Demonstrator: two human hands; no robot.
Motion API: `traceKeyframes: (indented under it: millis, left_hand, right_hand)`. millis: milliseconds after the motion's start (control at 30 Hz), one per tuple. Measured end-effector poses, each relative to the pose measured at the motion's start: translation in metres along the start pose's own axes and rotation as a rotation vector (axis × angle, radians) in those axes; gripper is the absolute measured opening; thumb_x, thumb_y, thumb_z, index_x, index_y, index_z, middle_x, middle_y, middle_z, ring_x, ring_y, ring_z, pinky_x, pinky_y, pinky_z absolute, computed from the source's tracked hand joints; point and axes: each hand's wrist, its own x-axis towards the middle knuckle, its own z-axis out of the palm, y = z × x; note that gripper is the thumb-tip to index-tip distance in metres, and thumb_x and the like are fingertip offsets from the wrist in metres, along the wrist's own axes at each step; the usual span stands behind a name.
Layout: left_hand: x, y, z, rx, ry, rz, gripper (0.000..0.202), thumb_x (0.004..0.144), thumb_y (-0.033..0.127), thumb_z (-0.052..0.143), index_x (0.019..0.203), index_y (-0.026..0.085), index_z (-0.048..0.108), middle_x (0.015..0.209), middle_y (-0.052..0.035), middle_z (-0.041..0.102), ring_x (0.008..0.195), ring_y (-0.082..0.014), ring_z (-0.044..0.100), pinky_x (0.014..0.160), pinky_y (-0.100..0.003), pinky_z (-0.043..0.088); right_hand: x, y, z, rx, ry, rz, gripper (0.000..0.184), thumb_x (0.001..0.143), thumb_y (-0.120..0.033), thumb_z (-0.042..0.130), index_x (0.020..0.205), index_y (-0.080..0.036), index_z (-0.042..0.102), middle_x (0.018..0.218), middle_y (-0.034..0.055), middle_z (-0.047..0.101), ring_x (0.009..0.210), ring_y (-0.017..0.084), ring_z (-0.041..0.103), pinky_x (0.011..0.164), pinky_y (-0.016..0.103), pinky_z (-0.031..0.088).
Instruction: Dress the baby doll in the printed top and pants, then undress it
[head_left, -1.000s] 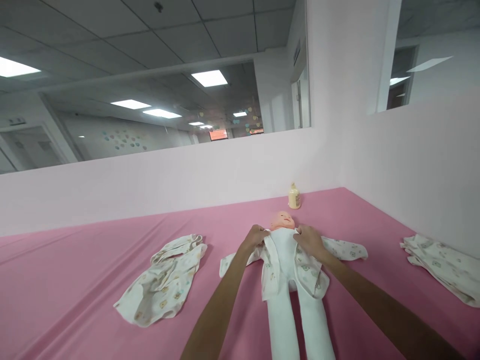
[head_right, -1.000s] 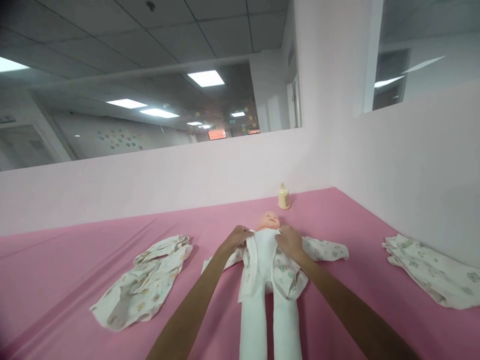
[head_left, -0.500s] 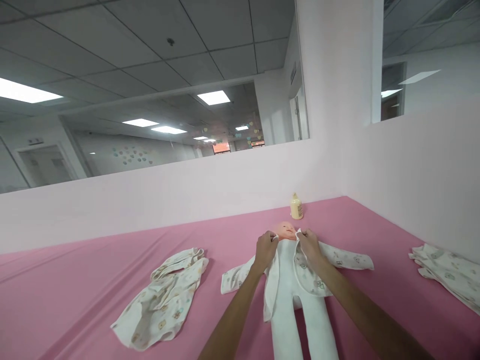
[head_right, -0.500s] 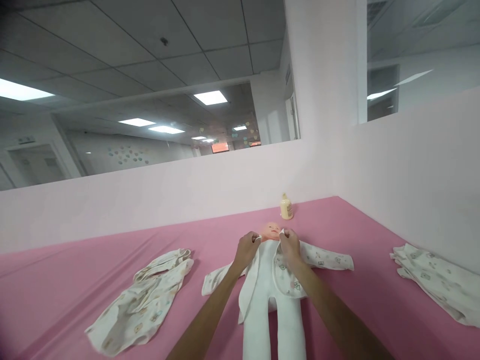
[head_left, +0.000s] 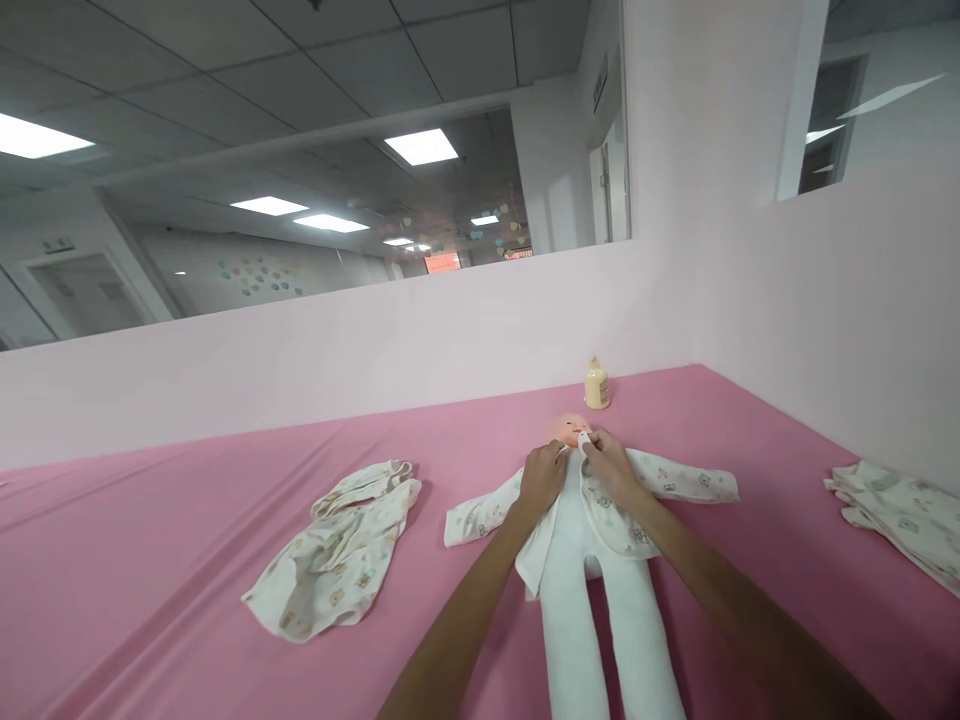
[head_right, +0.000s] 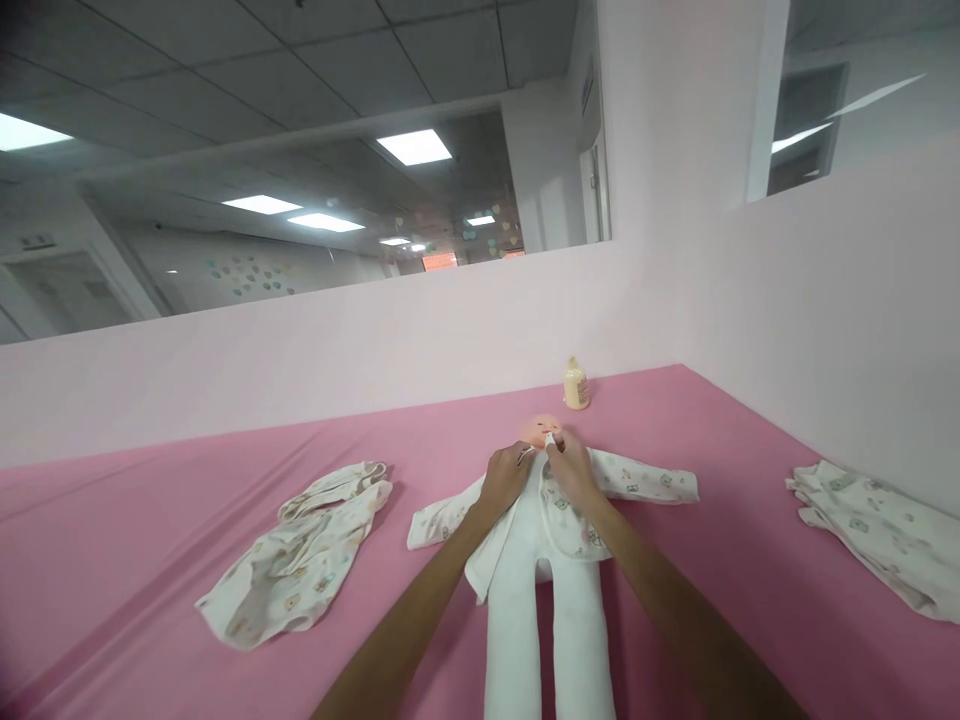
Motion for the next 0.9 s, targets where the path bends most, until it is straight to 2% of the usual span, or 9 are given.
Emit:
traceKeyframes:
  millis: [100,300,467,667,800,900]
  left_hand:
    - [-0.002,0.004,0.001,0.031,0.022,0.019,0.028,0.096,0.022,0.037,0.096,0.017,0.065,0.094,-0.0076,0.071,0.086,-0.0204,0.064,0.073,-0.029,0.038]
    - [-0.004,0.008,0.003,0.092,0.004,0.061,0.029,0.097,0.025,0.037,0.085,0.018,0.063,0.083,-0.0065,0.069,0.076,-0.0182,0.062,0.067,-0.028,0.035]
    - [-0.003,0.008,0.005,0.154,0.001,0.040,0.033,0.099,0.031,0.035,0.094,0.016,0.064,0.086,-0.0094,0.070,0.081,-0.0206,0.064,0.068,-0.028,0.036]
    - [-0.002,0.012,0.005,0.105,-0.007,-0.027,0.030,0.098,0.025,0.036,0.114,0.016,0.060,0.099,-0.0095,0.072,0.093,-0.0245,0.065,0.076,-0.031,0.040]
    - [-0.002,0.011,0.006,0.081,0.003,-0.039,0.030,0.097,0.025,0.037,0.116,0.016,0.059,0.102,-0.0095,0.071,0.097,-0.0251,0.064,0.081,-0.032,0.040]
    - [-0.002,0.010,0.006,0.091,0.006,-0.027,0.030,0.097,0.026,0.037,0.112,0.016,0.061,0.099,-0.0093,0.072,0.095,-0.0247,0.064,0.079,-0.032,0.040]
  right_hand:
    - [-0.004,-0.001,-0.004,-0.031,-0.026,0.006,0.031,0.082,-0.050,0.047,0.074,-0.021,0.047,0.060,-0.0035,0.050,0.055,0.013,0.048,0.053,0.025,0.035]
    - [-0.013,-0.008,-0.008,-0.099,-0.073,-0.099,0.024,0.083,-0.042,0.044,0.075,-0.020,0.049,0.062,-0.0041,0.049,0.058,0.013,0.045,0.057,0.025,0.034]
    - [-0.016,-0.010,-0.009,-0.102,-0.074,-0.102,0.020,0.083,-0.038,0.042,0.076,-0.021,0.049,0.064,-0.0037,0.051,0.060,0.014,0.047,0.059,0.026,0.034]
    - [-0.017,-0.010,-0.010,-0.134,-0.067,-0.083,0.017,0.083,-0.035,0.043,0.076,-0.021,0.050,0.062,-0.0044,0.050,0.059,0.014,0.046,0.060,0.026,0.033]
    - [-0.019,-0.013,-0.011,-0.122,-0.068,-0.071,0.017,0.082,-0.035,0.043,0.077,-0.021,0.051,0.063,-0.0044,0.051,0.059,0.013,0.047,0.059,0.026,0.033]
    - [-0.019,-0.014,-0.011,-0.106,-0.069,-0.060,0.016,0.082,-0.035,0.045,0.078,-0.021,0.052,0.062,-0.0046,0.051,0.059,0.013,0.047,0.058,0.025,0.033]
